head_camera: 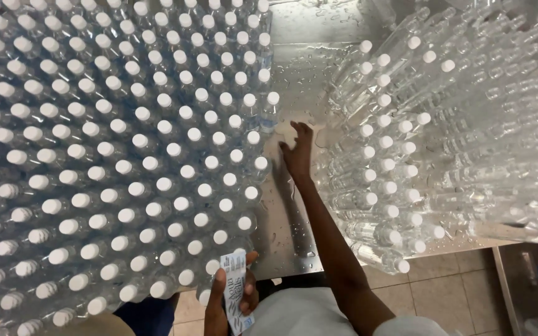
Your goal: A person is manually applying labels to plastic water bottles at a production table in a water bottling facility.
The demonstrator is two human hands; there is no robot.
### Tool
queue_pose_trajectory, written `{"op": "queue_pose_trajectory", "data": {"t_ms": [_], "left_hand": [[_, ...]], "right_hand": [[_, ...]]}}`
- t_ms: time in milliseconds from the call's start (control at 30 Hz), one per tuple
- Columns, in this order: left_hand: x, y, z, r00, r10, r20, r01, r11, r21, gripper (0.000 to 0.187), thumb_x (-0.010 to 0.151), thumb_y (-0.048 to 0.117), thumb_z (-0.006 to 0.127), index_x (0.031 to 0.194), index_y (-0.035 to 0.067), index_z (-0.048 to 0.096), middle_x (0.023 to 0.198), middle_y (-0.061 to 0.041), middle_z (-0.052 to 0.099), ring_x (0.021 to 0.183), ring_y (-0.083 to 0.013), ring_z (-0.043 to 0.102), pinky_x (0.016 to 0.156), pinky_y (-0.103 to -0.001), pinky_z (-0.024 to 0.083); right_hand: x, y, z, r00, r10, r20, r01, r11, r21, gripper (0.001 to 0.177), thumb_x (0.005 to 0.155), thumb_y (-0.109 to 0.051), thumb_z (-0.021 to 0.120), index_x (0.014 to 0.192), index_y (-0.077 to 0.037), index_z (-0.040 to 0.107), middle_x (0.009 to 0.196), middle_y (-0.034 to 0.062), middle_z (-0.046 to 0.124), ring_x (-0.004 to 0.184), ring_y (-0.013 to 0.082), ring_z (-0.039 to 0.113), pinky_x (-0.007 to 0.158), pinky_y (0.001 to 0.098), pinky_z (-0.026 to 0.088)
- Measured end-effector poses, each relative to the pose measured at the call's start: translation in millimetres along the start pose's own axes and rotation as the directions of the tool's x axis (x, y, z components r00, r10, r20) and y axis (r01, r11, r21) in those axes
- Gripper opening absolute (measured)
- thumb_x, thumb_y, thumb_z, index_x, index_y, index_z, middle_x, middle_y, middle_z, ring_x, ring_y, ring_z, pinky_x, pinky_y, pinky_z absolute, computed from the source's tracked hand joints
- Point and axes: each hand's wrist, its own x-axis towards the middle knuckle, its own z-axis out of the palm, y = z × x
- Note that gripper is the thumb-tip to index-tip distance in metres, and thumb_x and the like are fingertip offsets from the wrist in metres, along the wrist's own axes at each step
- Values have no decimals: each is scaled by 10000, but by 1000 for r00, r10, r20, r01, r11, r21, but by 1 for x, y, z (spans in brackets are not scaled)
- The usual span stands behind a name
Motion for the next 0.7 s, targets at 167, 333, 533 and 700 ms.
{"op": "queue_pose_trajectory", "data": {"t_ms": [167,333,533,700], "left_hand": [[-4,9,21,1000,-1,1,1,997,77,816,1043,559,527,1530,-92,598,754,-73,580,494,-106,397,441,-277,329],[-7,3,31,994,-82,67,77,994,73,812,1040,531,539,1556,-93,583,785,-60,560,513,-88,391,456,-250,304],[-23,-3,31,990,-44,137,25,990,137,802,1031,533,545,1508,-110,603,761,-71,578,484,-83,388,434,-252,296],[-28,-7,33,983,-98,157,79,989,122,782,1042,524,533,1514,-95,613,775,-61,595,516,-79,397,455,-248,303]], "right_hand": [[5,-39,-145,940,-293,-172,117,755,-645,352,947,-86,812,1293,-116,756,1436,153,648,1324,382,518,999,533,456],[59,4,-185,990,112,-86,-129,473,-871,547,1083,-631,677,992,-106,799,860,90,768,1238,399,574,1069,546,258],[55,-25,-148,995,-50,88,100,578,-810,433,1092,-394,653,793,-80,659,676,78,664,843,343,657,977,474,301],[-3,-64,-136,969,-53,241,214,664,-717,406,1096,-377,659,848,-55,656,666,116,652,871,367,669,1055,477,295]]}}
